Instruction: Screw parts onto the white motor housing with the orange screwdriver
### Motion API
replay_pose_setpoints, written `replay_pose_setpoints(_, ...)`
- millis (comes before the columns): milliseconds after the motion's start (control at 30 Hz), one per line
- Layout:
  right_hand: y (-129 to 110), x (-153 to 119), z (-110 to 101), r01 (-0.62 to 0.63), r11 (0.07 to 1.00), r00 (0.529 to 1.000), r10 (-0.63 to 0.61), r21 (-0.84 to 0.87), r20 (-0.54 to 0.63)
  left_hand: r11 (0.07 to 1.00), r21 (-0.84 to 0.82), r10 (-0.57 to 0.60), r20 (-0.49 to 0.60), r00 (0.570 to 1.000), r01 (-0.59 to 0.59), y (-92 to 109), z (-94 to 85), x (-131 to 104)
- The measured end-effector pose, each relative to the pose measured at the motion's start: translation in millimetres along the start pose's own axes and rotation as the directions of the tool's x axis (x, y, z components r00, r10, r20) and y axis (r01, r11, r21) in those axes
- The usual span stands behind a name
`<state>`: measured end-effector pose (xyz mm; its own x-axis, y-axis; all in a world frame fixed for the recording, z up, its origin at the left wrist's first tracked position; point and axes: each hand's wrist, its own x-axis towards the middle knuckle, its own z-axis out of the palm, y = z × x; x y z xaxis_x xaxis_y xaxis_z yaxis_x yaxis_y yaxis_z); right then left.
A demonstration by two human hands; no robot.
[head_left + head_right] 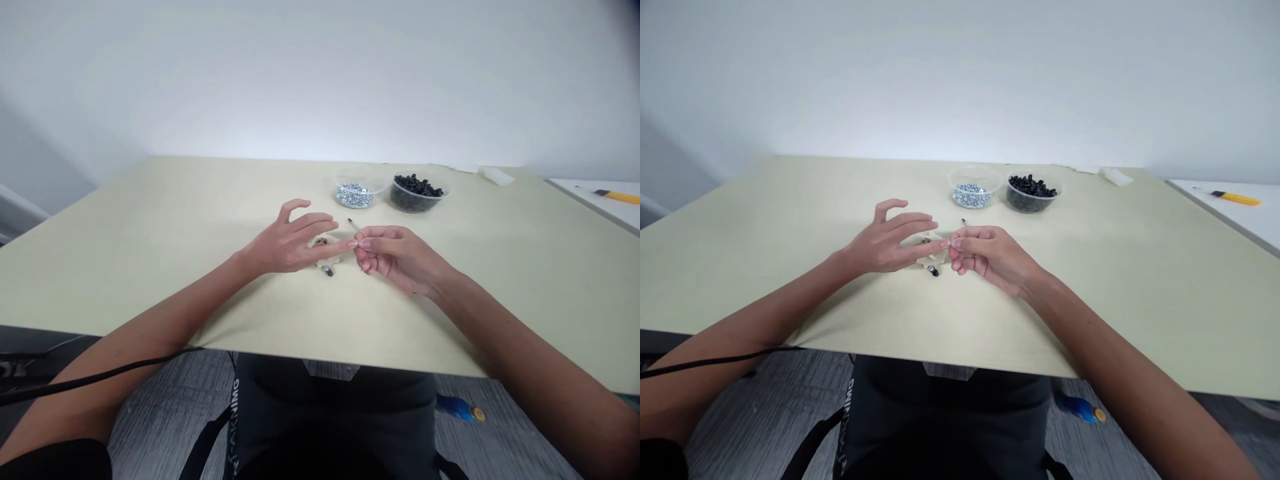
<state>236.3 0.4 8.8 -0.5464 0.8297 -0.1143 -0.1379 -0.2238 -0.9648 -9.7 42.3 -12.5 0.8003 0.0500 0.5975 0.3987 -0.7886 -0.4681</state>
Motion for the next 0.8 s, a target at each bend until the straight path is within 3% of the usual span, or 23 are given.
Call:
replay_pose_setpoints(300, -0.7, 0.3, 1.6, -0.031, 0.999, 0.999, 0.031, -0.04, 0.01, 0.999, 0.031, 0.043, -0.047, 0.998, -0.041, 0.5, -3.0, 3.3)
replay_pose_setpoints(533, 0.1, 0.4, -0.6, -0.052, 0.998, 0.998, 0.054, -0.045, 0.039, 0.996, -0.085, 0.004, -0.033, 0.999, -0.007, 1.3, -0.7, 1.8)
replay_pose_setpoints(800, -1.4, -0.3, 1.3, -0.061, 0.998, 0.997, 0.062, -0.026, 0.045, 0.999, 0.005, 0.04, -0.058, 0.997, -0.04, 3.5, -3.6, 5.7)
